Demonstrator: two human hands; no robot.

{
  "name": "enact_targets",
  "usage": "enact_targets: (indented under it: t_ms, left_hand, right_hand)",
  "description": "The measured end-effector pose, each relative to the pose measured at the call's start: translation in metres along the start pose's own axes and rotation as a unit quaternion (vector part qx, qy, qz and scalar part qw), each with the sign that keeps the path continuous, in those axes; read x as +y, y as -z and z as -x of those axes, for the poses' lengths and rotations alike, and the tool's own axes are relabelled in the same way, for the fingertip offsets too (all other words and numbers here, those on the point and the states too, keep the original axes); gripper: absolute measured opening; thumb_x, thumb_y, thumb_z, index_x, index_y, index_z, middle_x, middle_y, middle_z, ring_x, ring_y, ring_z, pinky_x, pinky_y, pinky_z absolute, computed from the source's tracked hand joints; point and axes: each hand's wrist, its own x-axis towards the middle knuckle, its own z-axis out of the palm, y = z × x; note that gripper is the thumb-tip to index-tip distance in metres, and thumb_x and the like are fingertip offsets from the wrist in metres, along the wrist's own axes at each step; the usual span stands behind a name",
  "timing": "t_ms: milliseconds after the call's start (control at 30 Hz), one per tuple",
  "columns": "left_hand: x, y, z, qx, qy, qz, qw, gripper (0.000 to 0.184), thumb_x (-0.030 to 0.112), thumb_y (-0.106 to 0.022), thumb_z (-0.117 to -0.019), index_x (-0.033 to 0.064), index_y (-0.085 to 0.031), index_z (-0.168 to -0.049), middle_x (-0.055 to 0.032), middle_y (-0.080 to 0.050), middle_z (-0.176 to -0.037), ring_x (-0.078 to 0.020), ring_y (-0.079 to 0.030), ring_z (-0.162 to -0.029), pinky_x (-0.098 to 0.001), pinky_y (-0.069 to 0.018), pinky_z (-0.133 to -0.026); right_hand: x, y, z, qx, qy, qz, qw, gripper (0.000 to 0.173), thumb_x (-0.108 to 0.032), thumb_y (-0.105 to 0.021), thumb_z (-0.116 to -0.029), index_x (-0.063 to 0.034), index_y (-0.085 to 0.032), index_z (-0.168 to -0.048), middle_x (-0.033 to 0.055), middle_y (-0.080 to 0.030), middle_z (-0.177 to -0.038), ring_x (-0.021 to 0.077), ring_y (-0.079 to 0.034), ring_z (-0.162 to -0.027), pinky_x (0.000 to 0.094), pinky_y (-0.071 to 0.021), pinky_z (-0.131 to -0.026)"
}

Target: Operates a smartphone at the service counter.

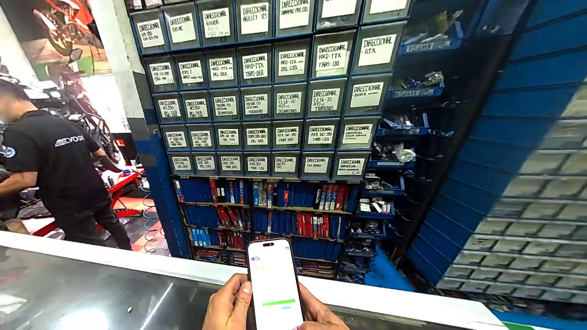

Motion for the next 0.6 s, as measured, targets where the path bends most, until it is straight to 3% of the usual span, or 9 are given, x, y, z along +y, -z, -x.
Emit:
enact_targets:
  t_ms: [133,233,467,600]
  left_hand:
    - [-0.0008,-0.0003,-0.0012,0.000,0.000,0.003,1.000,0.028,0.014,-0.042,-0.1067,0.0040,-0.068,-0.110,-0.0003,-0.073,-0.087,-0.0074,-0.072,-0.082,-0.0271,-0.0603,-0.076]
    - [-0.0018,0.0001,-0.0014,-0.001,0.000,0.003,1.000,0.029,0.016,-0.041,-0.1069,0.0054,-0.068,-0.109,0.0006,-0.074,-0.087,-0.0074,-0.072,-0.082,-0.0263,-0.0602,-0.075]
    - [-0.0039,0.0002,-0.0010,-0.004,-0.010,0.008,1.000,0.029,0.017,-0.041,-0.1072,0.0062,-0.068,-0.109,0.0003,-0.073,-0.086,-0.0079,-0.071,-0.080,-0.0265,-0.0600,-0.073]
    - [-0.0018,0.0010,-0.0003,-0.006,-0.010,-0.015,1.000,0.030,0.020,-0.042,-0.1071,0.0065,-0.068,-0.111,0.0011,-0.072,-0.087,-0.0064,-0.070,-0.081,-0.0260,-0.0591,-0.073]
  right_hand:
    - [-0.0003,-0.0014,-0.0010,0.020,-0.015,-0.019,1.000,0.052,-0.012,-0.041,-0.1036,-0.0150,-0.025,-0.153,0.0183,-0.065,-0.127,0.0367,-0.070,-0.108,0.0570,-0.0618,-0.083]
    - [-0.0009,-0.0025,-0.0008,0.025,-0.020,-0.019,0.999,0.047,-0.020,-0.037,-0.1075,-0.0166,-0.025,-0.153,0.0189,-0.066,-0.126,0.0368,-0.070,-0.107,0.0557,-0.0621,-0.082]
    - [-0.0005,-0.0023,0.0008,0.019,-0.016,-0.022,0.999,0.069,0.006,-0.048,-0.0905,-0.0131,-0.021,-0.152,0.0176,-0.065,-0.126,0.0374,-0.071,-0.106,0.0586,-0.0621,-0.081]
    - [-0.0012,-0.0035,0.0013,0.020,-0.013,-0.013,1.000,0.070,0.008,-0.047,-0.0890,-0.0128,-0.021,-0.151,0.0160,-0.065,-0.126,0.0361,-0.071,-0.106,0.0579,-0.0625,-0.080]
